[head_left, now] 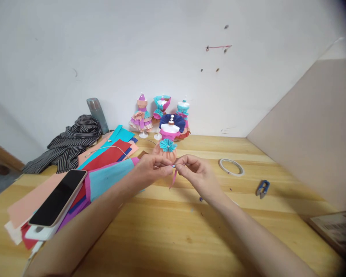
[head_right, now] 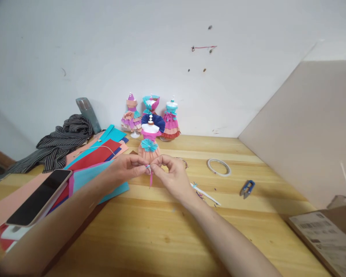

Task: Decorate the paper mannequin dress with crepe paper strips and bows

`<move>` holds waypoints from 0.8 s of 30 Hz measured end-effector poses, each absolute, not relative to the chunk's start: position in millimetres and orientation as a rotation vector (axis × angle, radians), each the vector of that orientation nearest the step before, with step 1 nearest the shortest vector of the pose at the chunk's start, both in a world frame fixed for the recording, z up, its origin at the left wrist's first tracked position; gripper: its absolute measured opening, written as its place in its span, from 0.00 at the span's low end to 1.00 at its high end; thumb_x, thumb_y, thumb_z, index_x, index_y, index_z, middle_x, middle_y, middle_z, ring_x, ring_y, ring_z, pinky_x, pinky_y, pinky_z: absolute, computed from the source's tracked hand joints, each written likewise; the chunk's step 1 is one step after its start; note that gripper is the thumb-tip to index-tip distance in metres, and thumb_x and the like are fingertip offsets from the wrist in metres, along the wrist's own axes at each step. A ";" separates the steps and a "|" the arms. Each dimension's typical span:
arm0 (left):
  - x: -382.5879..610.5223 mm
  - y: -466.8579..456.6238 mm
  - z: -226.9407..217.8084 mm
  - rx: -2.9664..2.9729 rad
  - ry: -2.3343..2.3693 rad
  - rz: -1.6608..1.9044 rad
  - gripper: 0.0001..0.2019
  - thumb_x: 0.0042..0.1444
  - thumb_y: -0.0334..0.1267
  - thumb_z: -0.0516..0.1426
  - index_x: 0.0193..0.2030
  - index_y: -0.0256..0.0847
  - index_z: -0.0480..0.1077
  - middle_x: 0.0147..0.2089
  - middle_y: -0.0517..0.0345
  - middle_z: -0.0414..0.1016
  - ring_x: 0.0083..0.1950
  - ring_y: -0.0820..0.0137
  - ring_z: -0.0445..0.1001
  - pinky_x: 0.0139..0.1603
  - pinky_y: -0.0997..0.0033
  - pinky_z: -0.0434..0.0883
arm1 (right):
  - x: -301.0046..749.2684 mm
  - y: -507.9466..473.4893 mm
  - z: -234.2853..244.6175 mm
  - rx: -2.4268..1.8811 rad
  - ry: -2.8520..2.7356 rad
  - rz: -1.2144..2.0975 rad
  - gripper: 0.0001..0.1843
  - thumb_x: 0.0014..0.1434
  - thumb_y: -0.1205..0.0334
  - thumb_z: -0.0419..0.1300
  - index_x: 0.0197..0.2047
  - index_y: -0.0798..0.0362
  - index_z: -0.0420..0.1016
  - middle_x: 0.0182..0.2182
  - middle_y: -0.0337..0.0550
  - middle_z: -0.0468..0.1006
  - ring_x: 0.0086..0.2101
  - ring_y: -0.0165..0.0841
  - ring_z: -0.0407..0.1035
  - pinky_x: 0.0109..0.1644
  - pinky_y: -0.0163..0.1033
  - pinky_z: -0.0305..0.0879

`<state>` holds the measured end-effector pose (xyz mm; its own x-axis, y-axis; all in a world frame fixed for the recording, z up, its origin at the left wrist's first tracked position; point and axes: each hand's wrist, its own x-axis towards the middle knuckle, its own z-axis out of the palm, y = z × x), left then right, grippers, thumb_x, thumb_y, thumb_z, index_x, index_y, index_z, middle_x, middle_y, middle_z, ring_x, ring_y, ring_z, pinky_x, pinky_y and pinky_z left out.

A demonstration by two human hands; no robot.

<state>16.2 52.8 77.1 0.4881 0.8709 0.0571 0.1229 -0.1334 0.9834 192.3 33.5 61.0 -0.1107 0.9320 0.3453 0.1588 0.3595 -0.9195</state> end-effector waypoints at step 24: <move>7.3 30.9 97.1 1.473 0.836 0.755 0.06 0.47 0.37 0.62 0.23 0.37 0.76 0.24 0.59 0.75 0.30 0.74 0.71 0.37 0.73 0.67 | 189.0 26.2 67.3 -0.686 -1.452 1.429 0.14 0.51 0.50 0.67 0.33 0.53 0.80 0.25 0.42 0.80 0.28 0.32 0.72 0.37 0.38 0.65</move>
